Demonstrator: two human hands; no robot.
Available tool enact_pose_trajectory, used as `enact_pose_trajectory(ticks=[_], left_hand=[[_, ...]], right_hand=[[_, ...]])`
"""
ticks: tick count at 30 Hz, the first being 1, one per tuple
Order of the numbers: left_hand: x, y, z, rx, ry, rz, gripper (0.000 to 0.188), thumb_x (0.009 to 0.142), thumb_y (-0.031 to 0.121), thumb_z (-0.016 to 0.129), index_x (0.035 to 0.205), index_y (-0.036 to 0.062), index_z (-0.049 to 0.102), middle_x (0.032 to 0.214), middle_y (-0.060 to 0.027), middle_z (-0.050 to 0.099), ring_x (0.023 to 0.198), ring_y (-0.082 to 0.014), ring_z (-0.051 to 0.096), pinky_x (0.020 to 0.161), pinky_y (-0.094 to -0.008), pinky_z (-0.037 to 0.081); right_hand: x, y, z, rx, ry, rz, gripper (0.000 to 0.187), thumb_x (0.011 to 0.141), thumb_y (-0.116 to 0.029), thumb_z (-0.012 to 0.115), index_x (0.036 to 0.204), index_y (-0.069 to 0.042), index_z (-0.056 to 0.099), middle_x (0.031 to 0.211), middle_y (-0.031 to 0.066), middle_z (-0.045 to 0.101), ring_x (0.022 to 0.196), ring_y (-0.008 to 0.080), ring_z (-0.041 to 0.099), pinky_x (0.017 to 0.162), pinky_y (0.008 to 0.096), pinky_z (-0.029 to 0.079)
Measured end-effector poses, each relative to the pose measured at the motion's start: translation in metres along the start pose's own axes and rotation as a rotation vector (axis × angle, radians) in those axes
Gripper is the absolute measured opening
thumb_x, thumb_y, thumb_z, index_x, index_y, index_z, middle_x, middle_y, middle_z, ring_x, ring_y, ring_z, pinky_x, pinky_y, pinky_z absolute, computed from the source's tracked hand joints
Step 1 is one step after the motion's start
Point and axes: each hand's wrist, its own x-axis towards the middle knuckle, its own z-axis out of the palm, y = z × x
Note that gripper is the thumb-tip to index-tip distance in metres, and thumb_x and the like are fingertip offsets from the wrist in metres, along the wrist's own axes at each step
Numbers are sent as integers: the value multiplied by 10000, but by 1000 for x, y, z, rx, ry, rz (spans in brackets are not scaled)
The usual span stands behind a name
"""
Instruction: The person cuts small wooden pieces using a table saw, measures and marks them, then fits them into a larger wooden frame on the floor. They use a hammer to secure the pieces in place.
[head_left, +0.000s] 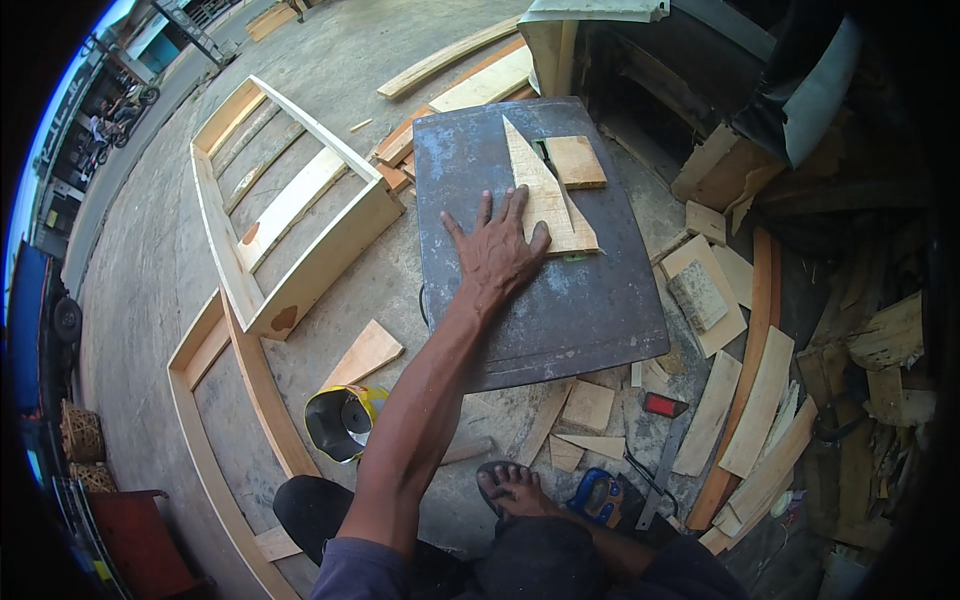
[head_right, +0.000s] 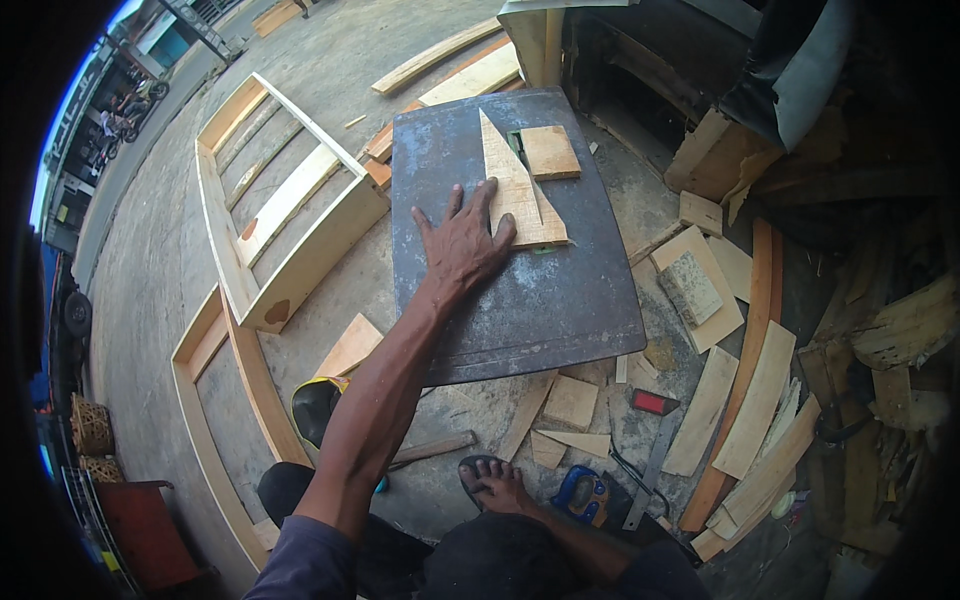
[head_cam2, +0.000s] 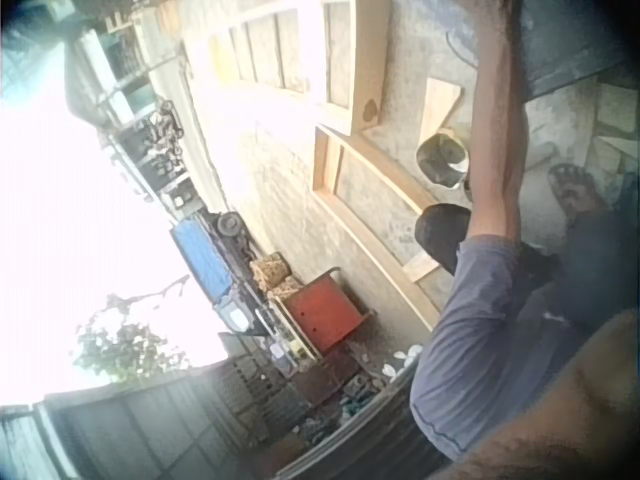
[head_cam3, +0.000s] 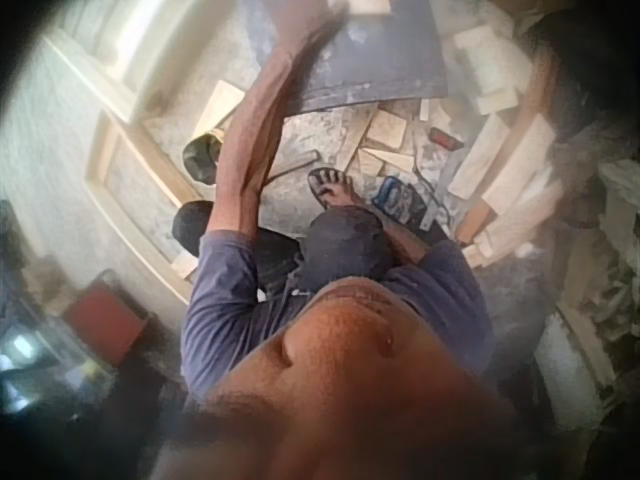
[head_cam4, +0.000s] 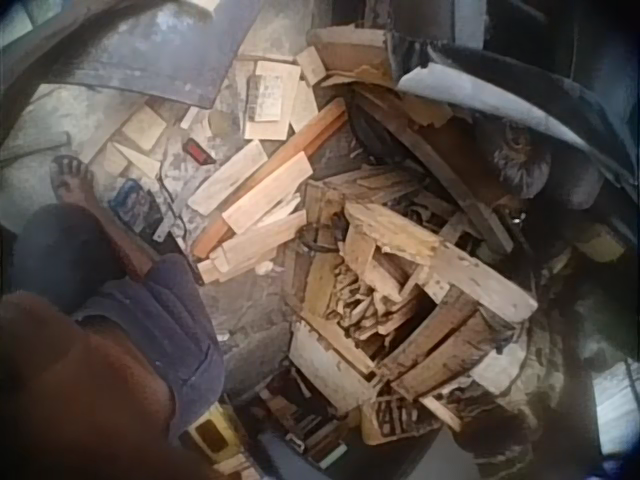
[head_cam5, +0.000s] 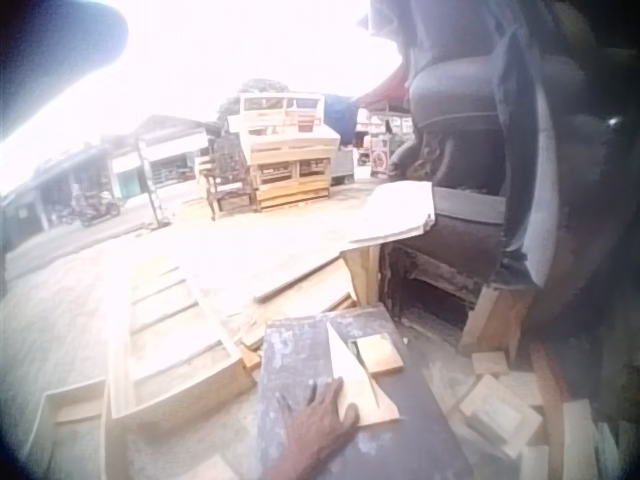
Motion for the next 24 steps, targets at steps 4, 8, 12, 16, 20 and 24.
enact_pose_trajectory(ticks=[4,8,12,16,20,24], left_hand=[[1,-1,-1,3,-5,2,742,1002,562,461,1643,199,364,1679,-82,431,1596,-373,291,1204,-819,-39],[3,-2,0,15,-7,-2,744,998,576,449,1638,204,372,1679,-87,430,1596,-374,289,1206,-815,-47],[4,-3,0,1,1,5,735,997,569,438,1631,202,384,1683,-87,423,1594,-377,293,1200,-822,-51],[5,-3,0,5,-2,4,732,997,563,438,1632,203,382,1685,-81,420,1594,-373,293,1203,-819,-47],[5,-2,-2,17,0,-1,732,1000,558,445,1638,208,371,1684,-78,422,1597,-363,291,1216,-807,-34],[1,-1,-3,-2,-8,-4,736,999,559,453,1637,202,372,1684,-81,424,1595,-369,295,1209,-817,-22]], right_hand=[[0,-2,-2,35,19,26,352,965,-505,636,1206,-288,771,1475,200,566,1368,460,475,1122,653,351],[1,-3,-3,30,-18,45,364,974,-529,613,1213,-303,769,1513,160,556,1384,458,467,1127,650,347],[2,-2,-4,24,-67,81,376,975,-550,615,1214,-306,770,1561,129,533,1391,461,459,1131,655,342],[1,-4,-8,40,-65,75,353,965,-534,644,1212,-318,774,1580,114,524,1400,464,449,1142,659,325],[-2,-7,-11,71,-45,80,337,959,-516,666,1205,-316,780,1579,110,528,1409,462,443,1140,663,324],[-8,-8,-7,87,-96,86,333,957,-519,673,1195,-314,784,1565,105,541,1414,454,441,1125,659,339]])
